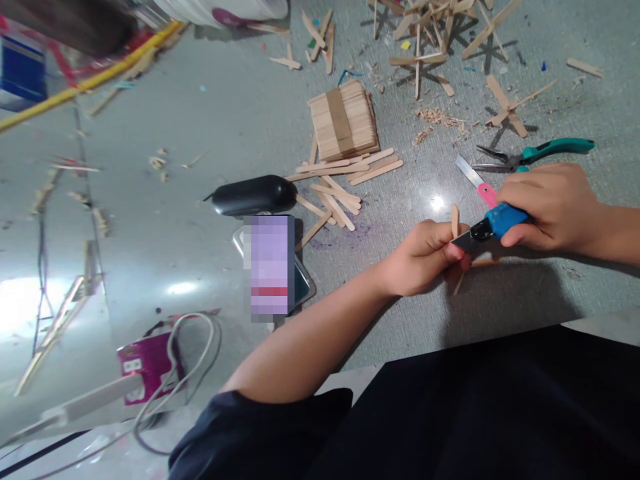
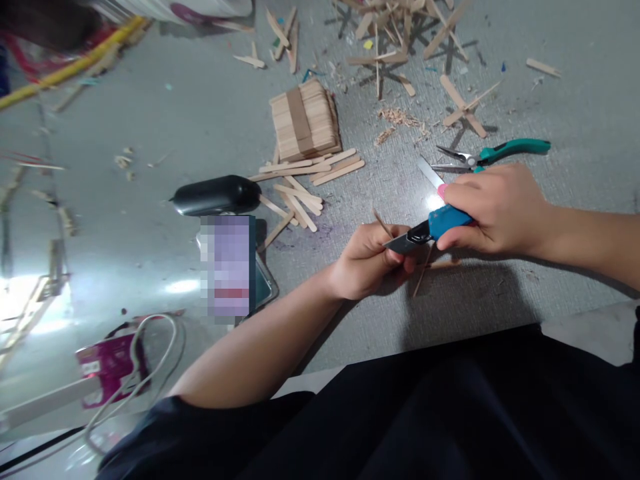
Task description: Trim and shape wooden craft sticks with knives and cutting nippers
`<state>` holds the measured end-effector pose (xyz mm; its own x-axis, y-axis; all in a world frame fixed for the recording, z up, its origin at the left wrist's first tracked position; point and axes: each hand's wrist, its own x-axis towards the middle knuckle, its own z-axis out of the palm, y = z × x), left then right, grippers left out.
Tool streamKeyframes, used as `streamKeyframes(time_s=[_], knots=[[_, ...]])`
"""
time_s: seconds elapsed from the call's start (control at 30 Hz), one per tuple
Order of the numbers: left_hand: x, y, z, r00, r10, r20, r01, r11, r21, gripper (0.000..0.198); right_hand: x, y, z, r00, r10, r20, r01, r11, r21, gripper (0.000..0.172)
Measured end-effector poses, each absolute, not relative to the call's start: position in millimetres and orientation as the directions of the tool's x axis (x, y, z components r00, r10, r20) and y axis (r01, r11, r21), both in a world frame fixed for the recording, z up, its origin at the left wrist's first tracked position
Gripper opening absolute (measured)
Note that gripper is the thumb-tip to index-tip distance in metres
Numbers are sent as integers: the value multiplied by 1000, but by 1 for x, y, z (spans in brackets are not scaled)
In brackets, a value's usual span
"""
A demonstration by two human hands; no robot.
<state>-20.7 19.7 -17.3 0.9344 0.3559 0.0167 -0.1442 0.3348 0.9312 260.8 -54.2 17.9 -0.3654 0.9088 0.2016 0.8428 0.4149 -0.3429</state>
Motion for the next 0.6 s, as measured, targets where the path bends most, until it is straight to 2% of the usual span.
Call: streamKeyframes(time_s=[0.1,0.2,0.43,0.6], knots=[[-21,19,-22,936,351,28,-149,323,935,55,262,-53,22,-395,901,180,841,434,-324,100],[-20,19,-22,939,341,29,-137,297,945,57,263,-52,22,-431,876,217,821,480,-308,99],[-15,16,-19,926,374,54,-152,236,960,57,259,-54,16,-369,910,188,861,411,-299,106],[-11,12,-18,904,426,9,-123,241,963,60,260,-52,13,-394,901,179,868,429,-248,106]])
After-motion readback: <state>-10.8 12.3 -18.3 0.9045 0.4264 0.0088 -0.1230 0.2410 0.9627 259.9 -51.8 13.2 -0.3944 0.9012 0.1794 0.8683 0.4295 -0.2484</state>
